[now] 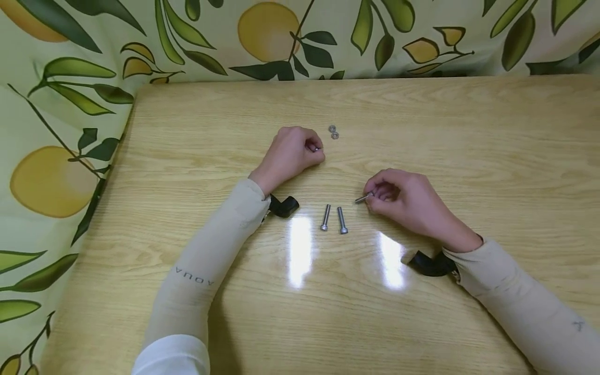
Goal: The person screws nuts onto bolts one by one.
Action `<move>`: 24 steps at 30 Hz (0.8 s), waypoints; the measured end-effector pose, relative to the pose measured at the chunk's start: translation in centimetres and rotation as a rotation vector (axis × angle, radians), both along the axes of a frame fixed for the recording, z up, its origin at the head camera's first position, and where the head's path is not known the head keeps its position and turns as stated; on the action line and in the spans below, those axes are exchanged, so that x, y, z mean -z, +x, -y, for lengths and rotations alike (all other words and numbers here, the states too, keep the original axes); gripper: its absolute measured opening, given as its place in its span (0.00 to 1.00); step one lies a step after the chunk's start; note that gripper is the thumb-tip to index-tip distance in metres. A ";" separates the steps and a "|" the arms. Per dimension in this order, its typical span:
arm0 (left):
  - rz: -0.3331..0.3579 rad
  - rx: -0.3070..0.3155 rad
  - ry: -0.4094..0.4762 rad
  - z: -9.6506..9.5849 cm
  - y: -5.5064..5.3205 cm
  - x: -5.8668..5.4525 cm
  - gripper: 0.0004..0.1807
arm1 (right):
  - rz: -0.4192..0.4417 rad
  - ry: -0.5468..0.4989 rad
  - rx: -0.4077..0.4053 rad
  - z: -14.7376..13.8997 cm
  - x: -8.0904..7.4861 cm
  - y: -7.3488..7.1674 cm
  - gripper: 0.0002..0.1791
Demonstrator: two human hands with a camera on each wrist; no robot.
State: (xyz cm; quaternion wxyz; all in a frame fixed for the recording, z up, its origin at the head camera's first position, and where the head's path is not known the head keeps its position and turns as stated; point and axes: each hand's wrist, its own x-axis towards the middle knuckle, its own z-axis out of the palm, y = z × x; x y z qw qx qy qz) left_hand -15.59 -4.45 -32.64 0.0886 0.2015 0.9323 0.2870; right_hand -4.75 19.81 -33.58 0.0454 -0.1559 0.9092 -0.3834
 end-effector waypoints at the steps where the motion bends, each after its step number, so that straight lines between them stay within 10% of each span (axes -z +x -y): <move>1: 0.014 -0.012 0.031 0.4 0.2 0.1 0.05 | 0.033 -0.043 0.014 -0.1 0.1 -0.2 0.06; 8: 0.195 -0.105 0.334 3.1 1.9 1.0 0.06 | 0.293 -0.268 0.127 -0.4 0.4 -1.1 0.10; 17: 0.407 -0.220 0.735 4.5 4.8 2.1 0.12 | 0.345 -0.485 0.223 -0.1 0.7 -2.2 0.17; 24: 0.460 -0.207 0.876 5.0 6.1 2.6 0.13 | 0.334 -0.582 0.197 1.4 0.7 -2.9 0.17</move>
